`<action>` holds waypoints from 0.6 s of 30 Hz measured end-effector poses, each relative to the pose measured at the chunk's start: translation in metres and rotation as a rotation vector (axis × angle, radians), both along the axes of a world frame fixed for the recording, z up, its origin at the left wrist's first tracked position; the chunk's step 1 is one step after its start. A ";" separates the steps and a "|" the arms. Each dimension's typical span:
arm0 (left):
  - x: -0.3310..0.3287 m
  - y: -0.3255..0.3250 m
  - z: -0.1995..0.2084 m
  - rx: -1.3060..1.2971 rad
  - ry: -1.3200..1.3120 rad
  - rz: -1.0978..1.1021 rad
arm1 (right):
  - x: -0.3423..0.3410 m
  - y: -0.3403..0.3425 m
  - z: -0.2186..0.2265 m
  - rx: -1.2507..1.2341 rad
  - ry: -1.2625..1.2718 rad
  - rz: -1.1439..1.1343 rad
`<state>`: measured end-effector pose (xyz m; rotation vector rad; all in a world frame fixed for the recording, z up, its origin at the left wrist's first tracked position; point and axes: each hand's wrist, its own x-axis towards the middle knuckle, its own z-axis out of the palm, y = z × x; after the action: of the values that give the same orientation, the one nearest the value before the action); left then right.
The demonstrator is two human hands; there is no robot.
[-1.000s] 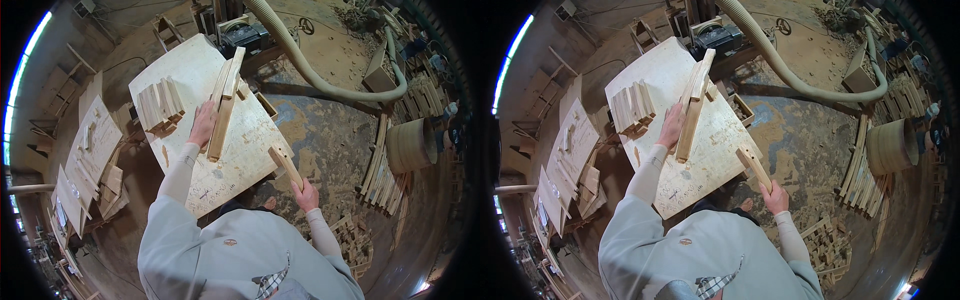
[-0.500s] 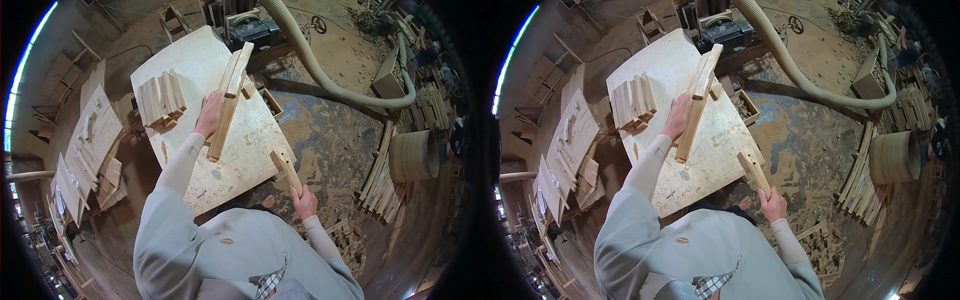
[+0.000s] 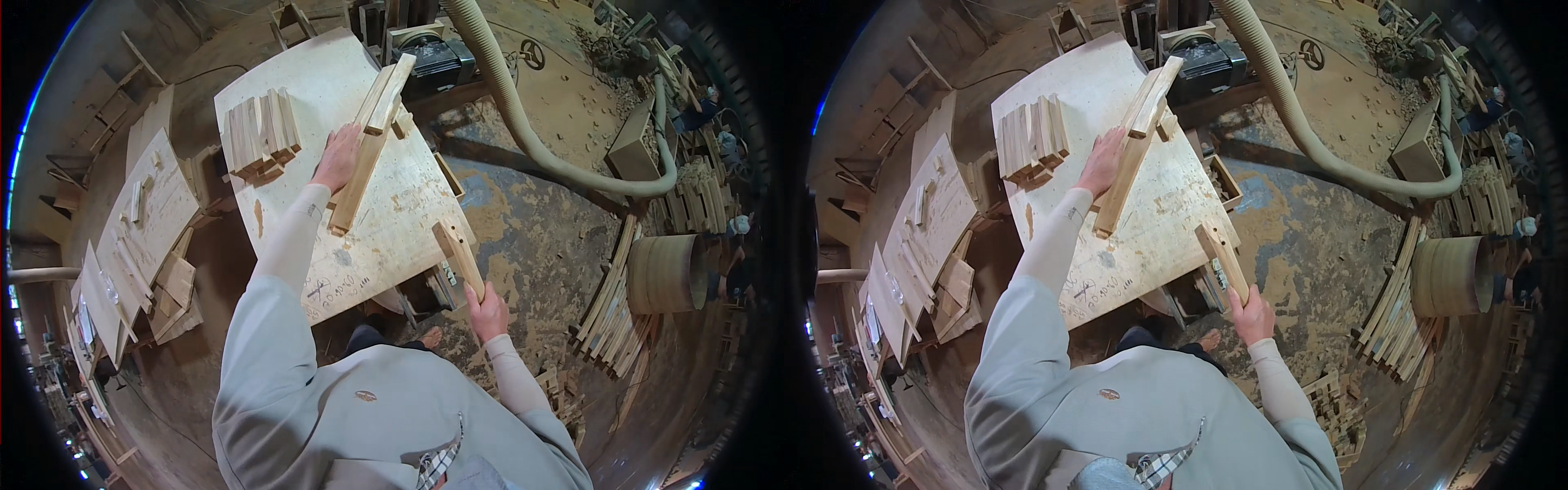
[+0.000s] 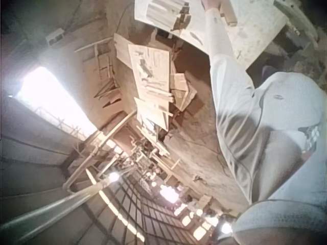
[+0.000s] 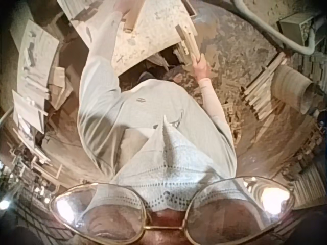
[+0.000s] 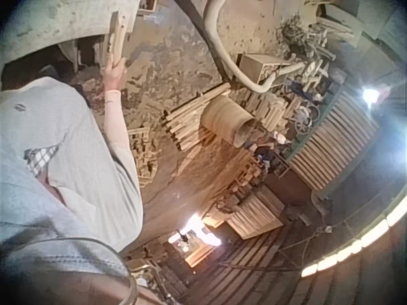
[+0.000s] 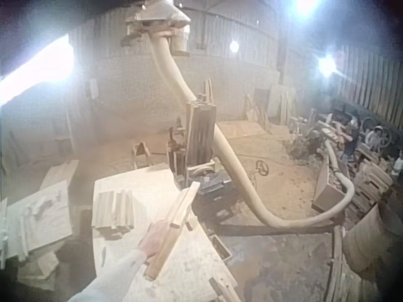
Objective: The person sands wooden pieces by placing them against a sanding jig, pressing and guiding them with a wooden handle, and flipping the pieces to sand different sides.
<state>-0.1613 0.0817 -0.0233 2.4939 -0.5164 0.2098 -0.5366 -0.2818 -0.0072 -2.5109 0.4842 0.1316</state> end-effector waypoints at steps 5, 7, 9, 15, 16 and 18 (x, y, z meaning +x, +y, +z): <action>0.001 0.000 -0.002 0.016 -0.082 0.005 | 0.000 -0.003 -0.019 0.028 -0.064 0.003; 0.003 0.001 -0.003 0.018 -0.086 0.002 | 0.002 -0.003 -0.017 0.035 -0.075 -0.006; 0.004 -0.003 -0.003 0.018 -0.090 -0.013 | 0.003 -0.006 -0.016 0.033 -0.060 0.003; 0.006 0.001 -0.007 0.048 -0.081 0.018 | -0.002 -0.007 -0.012 0.029 -0.050 0.013; 0.008 -0.002 -0.006 0.032 -0.062 0.016 | -0.001 -0.010 -0.012 0.027 -0.052 0.003; 0.007 -0.004 -0.008 0.025 -0.035 0.001 | 0.000 -0.011 -0.010 0.041 -0.024 -0.006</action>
<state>-0.1539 0.0780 -0.0310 2.5187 -0.5348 0.2488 -0.5368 -0.2924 -0.0170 -2.4675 0.4745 0.1073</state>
